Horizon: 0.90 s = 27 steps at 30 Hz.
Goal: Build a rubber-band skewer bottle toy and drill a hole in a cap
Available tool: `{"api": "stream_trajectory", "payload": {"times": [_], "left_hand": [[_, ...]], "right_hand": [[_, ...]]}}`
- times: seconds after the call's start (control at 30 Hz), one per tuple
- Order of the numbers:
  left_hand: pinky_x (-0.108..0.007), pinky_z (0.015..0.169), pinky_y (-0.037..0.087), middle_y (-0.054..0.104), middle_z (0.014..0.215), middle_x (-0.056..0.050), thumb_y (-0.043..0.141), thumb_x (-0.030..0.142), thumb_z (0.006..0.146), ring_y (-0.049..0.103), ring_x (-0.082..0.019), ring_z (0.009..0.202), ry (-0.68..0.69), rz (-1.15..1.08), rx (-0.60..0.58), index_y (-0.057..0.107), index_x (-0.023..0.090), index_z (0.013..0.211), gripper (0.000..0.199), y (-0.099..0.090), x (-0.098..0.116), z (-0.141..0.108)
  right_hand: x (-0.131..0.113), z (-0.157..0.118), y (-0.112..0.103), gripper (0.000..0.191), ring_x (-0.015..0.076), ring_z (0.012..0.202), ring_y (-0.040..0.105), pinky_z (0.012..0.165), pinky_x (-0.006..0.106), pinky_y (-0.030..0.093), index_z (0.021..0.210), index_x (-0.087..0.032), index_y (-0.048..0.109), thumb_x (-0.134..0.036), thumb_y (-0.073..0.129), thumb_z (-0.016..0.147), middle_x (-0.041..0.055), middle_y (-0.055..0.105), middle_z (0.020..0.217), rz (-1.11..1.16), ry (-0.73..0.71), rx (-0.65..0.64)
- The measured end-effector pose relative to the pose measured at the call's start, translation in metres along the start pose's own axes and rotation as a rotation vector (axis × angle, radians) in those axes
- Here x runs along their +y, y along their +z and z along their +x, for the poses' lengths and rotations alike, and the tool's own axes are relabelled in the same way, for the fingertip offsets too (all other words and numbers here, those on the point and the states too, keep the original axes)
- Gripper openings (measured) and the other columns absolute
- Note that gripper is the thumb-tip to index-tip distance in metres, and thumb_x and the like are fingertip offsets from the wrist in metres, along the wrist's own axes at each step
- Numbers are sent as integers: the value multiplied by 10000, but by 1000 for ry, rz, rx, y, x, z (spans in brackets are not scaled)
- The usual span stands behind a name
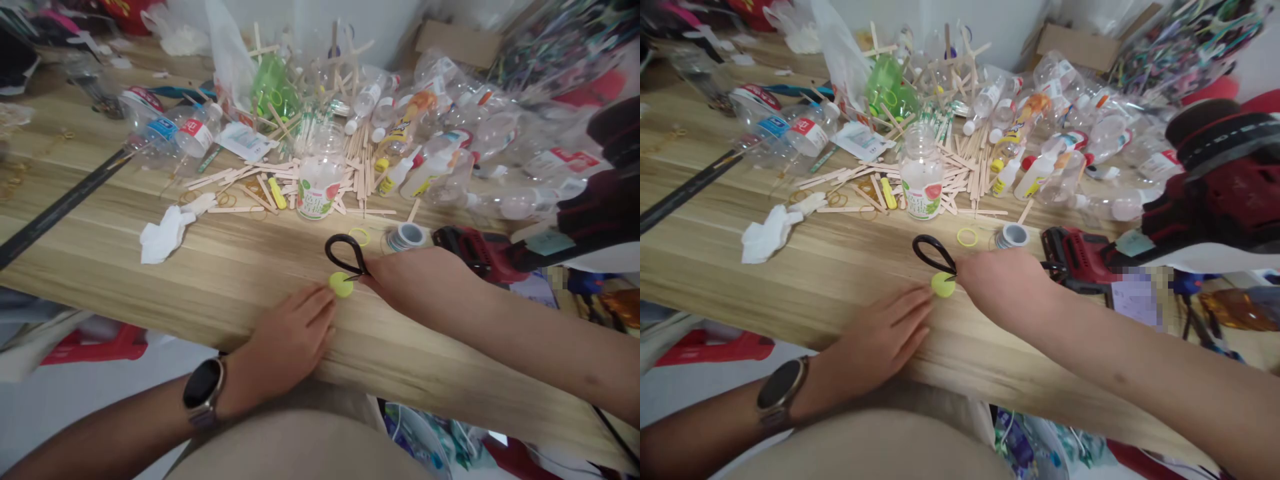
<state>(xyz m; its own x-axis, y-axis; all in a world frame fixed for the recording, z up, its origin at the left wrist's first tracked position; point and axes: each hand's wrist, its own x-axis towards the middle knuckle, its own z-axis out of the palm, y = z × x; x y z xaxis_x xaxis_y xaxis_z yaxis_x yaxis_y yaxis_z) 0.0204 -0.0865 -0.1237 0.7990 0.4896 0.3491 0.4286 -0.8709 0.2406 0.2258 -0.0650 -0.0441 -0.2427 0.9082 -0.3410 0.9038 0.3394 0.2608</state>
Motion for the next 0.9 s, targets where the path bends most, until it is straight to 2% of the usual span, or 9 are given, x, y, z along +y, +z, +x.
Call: {"api": "stream_trajectory", "payload": {"times": [0.07,0.2,0.53,0.7,0.9], "left_hand": [[-375,1067,447,623,1301,-163,418,199,974,542,-279,1256,37,62,-20,579,29,1213,334,10,9,-5],[-370,1062,444,576,1371,-185,414,221,979,498,-287,1319,30,121,-52,549,26,1249,359,22,11,-6],[-364,1030,454,574,1378,-192,438,245,974,506,-278,1317,8,131,-78,550,48,1244,353,21,13,-3],[-354,1035,439,571,1381,-192,494,241,952,491,-277,1330,3,129,-91,544,48,1252,360,23,13,-4],[-348,1033,435,583,1367,-187,490,238,954,499,-274,1322,-1,124,-77,556,51,1233,342,22,14,-3]], "right_hand": [[-1,2,1,283,304,613,699,481,314,467,960,-156,702,-340,487,967,161,728,733,-5,-14,-15],[-3,2,-1,232,319,577,693,453,315,440,902,-166,703,-283,507,945,136,718,674,-24,-25,-37],[-7,0,-7,186,351,584,700,434,333,436,897,-172,678,-138,496,913,139,720,674,-5,-68,-78],[-9,0,-12,274,338,616,712,453,316,427,914,-163,669,2,462,843,130,736,708,14,-89,-86],[-9,4,-21,293,326,714,725,472,325,396,923,-181,648,9,445,832,103,744,755,-48,-139,-184]]}}
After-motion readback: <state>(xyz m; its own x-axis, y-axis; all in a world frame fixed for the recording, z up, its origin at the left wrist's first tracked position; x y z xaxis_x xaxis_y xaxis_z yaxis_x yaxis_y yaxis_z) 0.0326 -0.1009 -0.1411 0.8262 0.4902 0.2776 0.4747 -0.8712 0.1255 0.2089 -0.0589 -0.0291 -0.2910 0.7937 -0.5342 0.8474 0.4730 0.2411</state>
